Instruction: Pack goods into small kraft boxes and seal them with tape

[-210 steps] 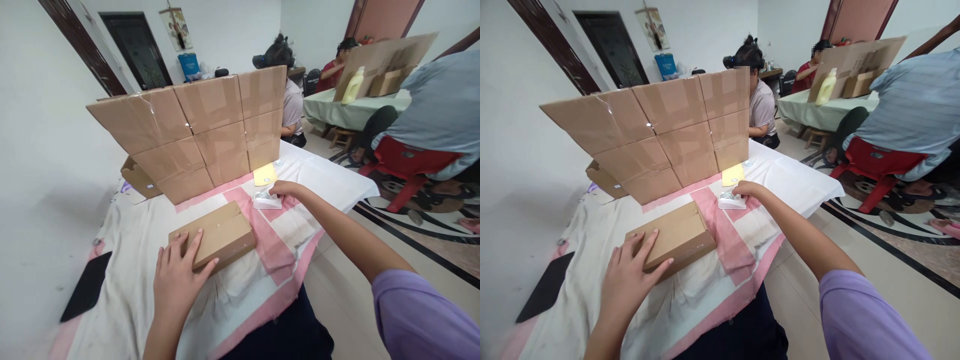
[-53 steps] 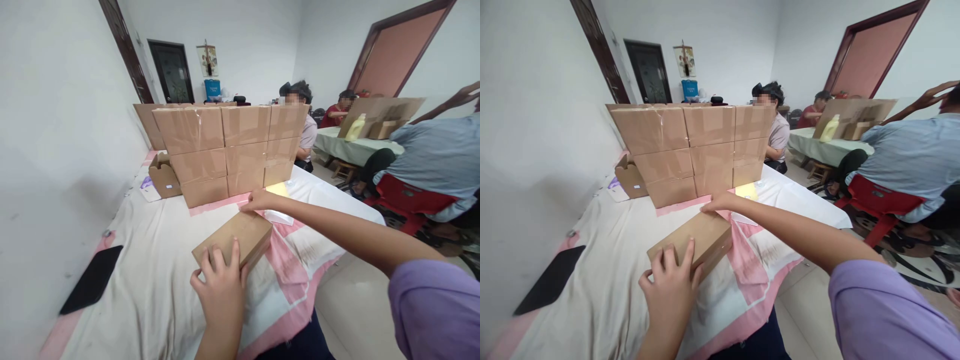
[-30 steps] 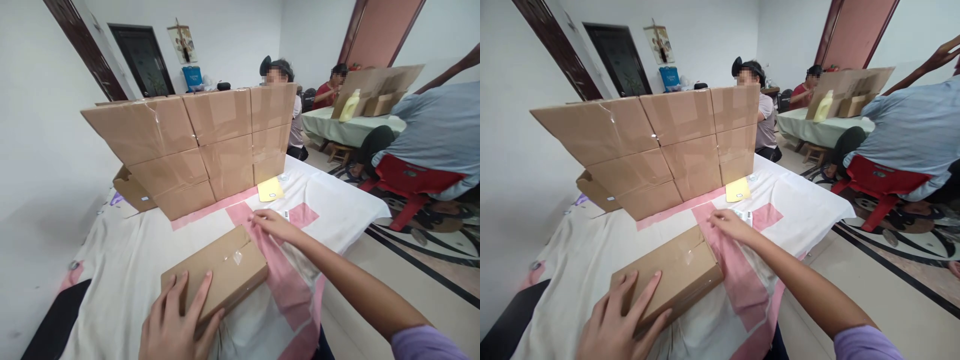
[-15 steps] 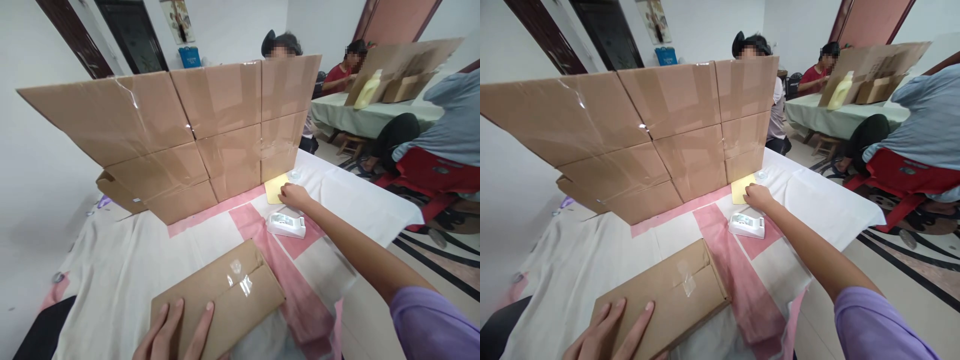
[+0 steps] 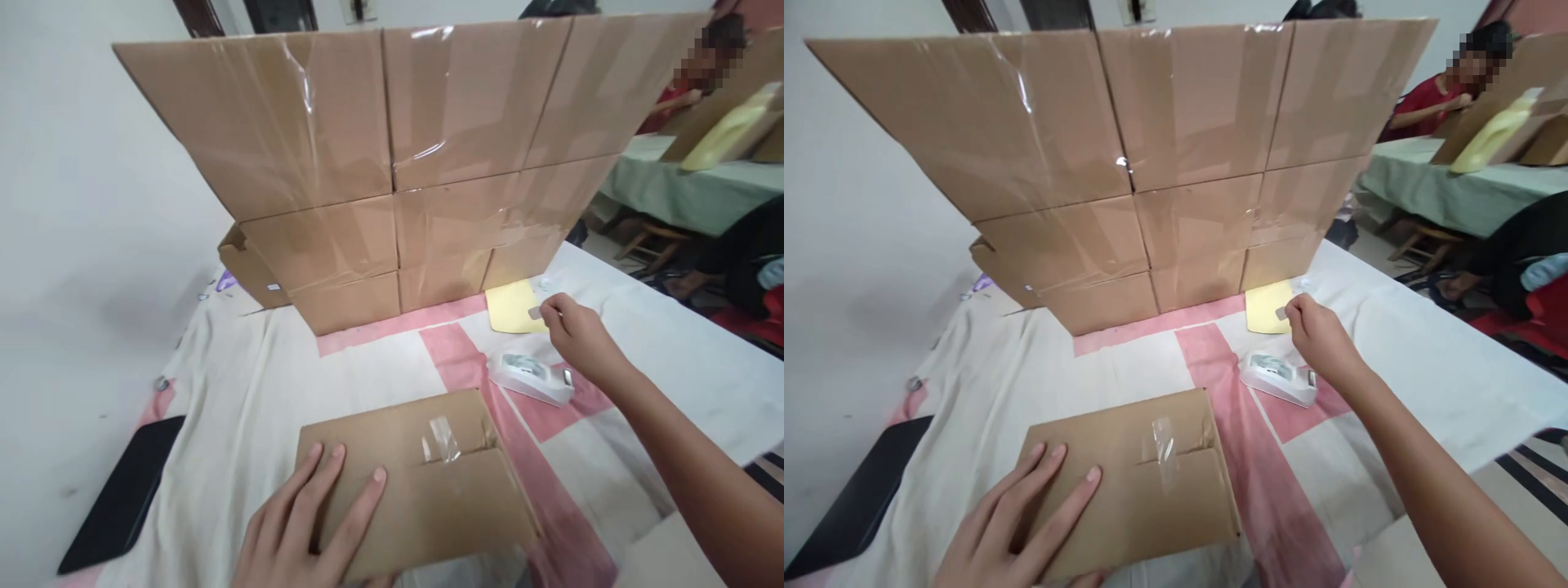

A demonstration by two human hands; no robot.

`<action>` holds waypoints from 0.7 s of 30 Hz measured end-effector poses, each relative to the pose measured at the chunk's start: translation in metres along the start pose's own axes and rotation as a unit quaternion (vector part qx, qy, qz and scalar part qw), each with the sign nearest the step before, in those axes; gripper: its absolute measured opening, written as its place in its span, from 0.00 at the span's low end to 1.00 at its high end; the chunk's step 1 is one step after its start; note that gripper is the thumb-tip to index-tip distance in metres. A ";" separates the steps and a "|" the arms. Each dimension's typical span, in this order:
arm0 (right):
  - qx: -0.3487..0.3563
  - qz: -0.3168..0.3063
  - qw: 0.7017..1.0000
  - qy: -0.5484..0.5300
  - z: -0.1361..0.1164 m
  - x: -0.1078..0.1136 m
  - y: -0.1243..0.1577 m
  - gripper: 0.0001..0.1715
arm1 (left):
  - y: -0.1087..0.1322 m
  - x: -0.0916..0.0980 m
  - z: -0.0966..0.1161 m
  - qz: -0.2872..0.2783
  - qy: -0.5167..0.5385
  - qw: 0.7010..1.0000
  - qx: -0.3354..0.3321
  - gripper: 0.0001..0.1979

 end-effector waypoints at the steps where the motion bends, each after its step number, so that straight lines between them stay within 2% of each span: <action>1: 0.014 0.000 0.999 -0.038 -0.017 0.003 0.012 0.11 | 0.001 0.001 -0.008 0.001 0.006 1.000 -0.001 0.38; 5: 0.043 -0.027 0.982 -0.182 -0.086 -0.005 0.058 0.10 | -0.001 0.001 -0.040 -0.005 0.028 0.996 0.083 0.37; 8: 0.067 -0.031 0.967 -0.245 -0.111 -0.026 0.082 0.10 | -0.004 -0.003 -0.058 -0.003 0.035 0.992 0.125 0.35; 13: 0.157 -0.027 0.947 -0.278 -0.105 -0.057 0.103 0.11 | -0.008 -0.010 -0.065 -0.005 0.016 0.992 0.124 0.34; 17: 0.164 -0.035 0.946 -0.277 -0.104 -0.074 0.111 0.12 | -0.007 -0.011 -0.067 -0.012 0.027 0.991 0.130 0.36; 21: 0.220 -0.010 0.948 -0.229 -0.116 -0.087 0.115 0.14 | -0.002 -0.012 -0.080 -0.021 0.069 0.995 0.064 0.40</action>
Point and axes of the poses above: each hand's wrist, its own y-axis away from the middle knuckle, its own x-axis out of the back of the hand, z = x × y, the point moved 1 cm from there along -y, towards the middle knuckle, and after that the axes turned 14 degrees about z, right-handed, at the moved point
